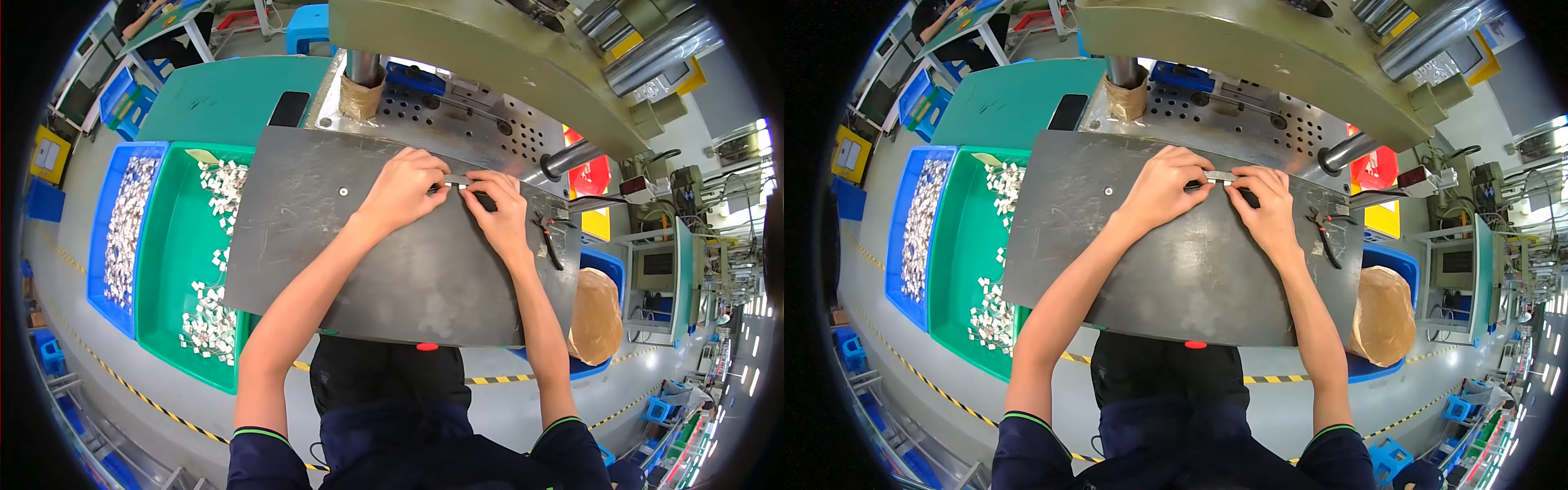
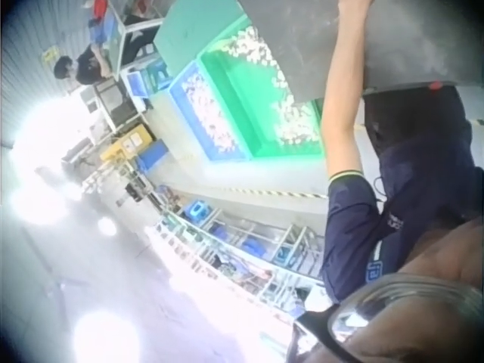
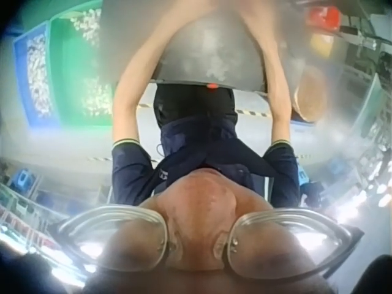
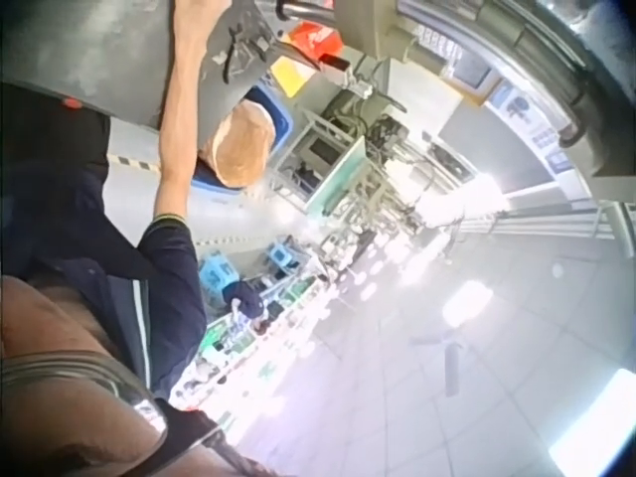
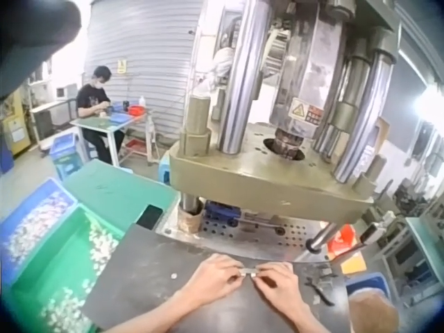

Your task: Manually assemble and align small electronic components using a press machine.

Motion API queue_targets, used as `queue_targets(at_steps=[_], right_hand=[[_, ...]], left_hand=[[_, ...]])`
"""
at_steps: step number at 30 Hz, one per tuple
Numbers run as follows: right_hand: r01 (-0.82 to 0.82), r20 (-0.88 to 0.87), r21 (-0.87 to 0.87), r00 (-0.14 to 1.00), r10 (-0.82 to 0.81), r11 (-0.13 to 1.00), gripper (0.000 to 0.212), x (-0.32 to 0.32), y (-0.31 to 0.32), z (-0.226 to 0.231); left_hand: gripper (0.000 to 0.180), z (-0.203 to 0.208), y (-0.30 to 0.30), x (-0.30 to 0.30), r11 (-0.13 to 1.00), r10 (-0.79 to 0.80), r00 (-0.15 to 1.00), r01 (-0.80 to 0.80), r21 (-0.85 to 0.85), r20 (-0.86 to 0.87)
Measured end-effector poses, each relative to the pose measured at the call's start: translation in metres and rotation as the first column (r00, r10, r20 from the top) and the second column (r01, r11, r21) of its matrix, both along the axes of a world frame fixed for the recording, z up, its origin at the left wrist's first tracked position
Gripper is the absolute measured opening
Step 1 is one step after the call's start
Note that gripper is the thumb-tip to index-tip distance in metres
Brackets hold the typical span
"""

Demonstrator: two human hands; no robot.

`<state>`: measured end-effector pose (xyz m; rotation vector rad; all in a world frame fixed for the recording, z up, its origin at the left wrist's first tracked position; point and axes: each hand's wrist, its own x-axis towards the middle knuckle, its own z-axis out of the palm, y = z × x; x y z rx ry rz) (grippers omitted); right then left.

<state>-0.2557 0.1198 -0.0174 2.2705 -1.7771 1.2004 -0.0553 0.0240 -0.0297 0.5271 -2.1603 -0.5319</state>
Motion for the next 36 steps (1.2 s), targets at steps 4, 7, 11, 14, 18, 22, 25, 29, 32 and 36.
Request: queue_targets(at_steps=[4, 7, 11, 14, 18, 22, 25, 29, 32, 36], right_hand=[[0.042, 0.048, 0.023, 0.998, -0.044, 0.999, 0.025, -0.004, -0.003, -0.003], [0.034, 0.056, 0.032, 0.998, -0.036, 0.999, 0.027, -0.006, -0.005, -0.001], [0.034, 0.084, 0.058, 0.996, -0.039, 0.998, 0.029, 0.003, -0.01, 0.002], [0.001, 0.072, 0.079, 0.997, -0.006, 0.997, 0.038, -0.005, -0.009, -0.001], [0.133, 0.104, 0.003, 0.986, -0.132, 0.991, 0.058, -0.015, -0.038, 0.019], [0.275, -0.06, -0.154, 0.956, -0.287, 0.949, 0.063, -0.063, -0.13, 0.072], [0.156, -0.047, 0.04, 0.987, -0.154, 0.987, 0.057, -0.083, -0.189, 0.101], [-0.041, -0.088, 0.082, 0.995, 0.048, 0.996, 0.048, -0.101, -0.211, 0.115], [-0.042, 0.037, 0.178, 0.999, 0.036, 0.983, 0.05, -0.086, -0.203, 0.118], [0.219, -0.086, -0.127, 0.969, -0.231, 0.967, 0.06, -0.074, -0.163, 0.089]], left_hand=[[0.009, -0.001, -0.003, -0.005, 1.0, -0.001, 0.999, 0.001, 0.008, -0.035], [0.011, 0.004, -0.004, -0.006, 0.996, -0.011, 1.0, 0.012, 0.083, -0.008], [0.019, -0.001, -0.007, -0.001, 0.998, 0.041, 0.997, -0.038, 0.042, -0.067], [0.024, -0.001, -0.005, -0.003, 0.998, 0.031, 0.999, -0.029, 0.057, -0.038], [0.028, 0.005, -0.002, -0.001, 0.998, 0.035, 0.999, -0.034, 0.045, -0.015], [0.033, 0.012, 0.007, 0.0, 0.997, 0.056, 0.997, -0.053, 0.063, -0.05], [0.032, 0.008, 0.006, -0.002, 0.994, 0.067, 0.995, -0.059, 0.089, -0.081], [0.03, 0.013, 0.004, -0.006, 0.985, 0.079, 0.996, -0.07, 0.16, -0.049], [0.031, 0.019, 0.002, 0.003, 0.974, 0.133, 0.99, -0.121, 0.191, -0.052], [0.035, 0.046, 0.023, 0.022, 0.926, 0.29, 0.956, -0.265, 0.268, -0.055]])
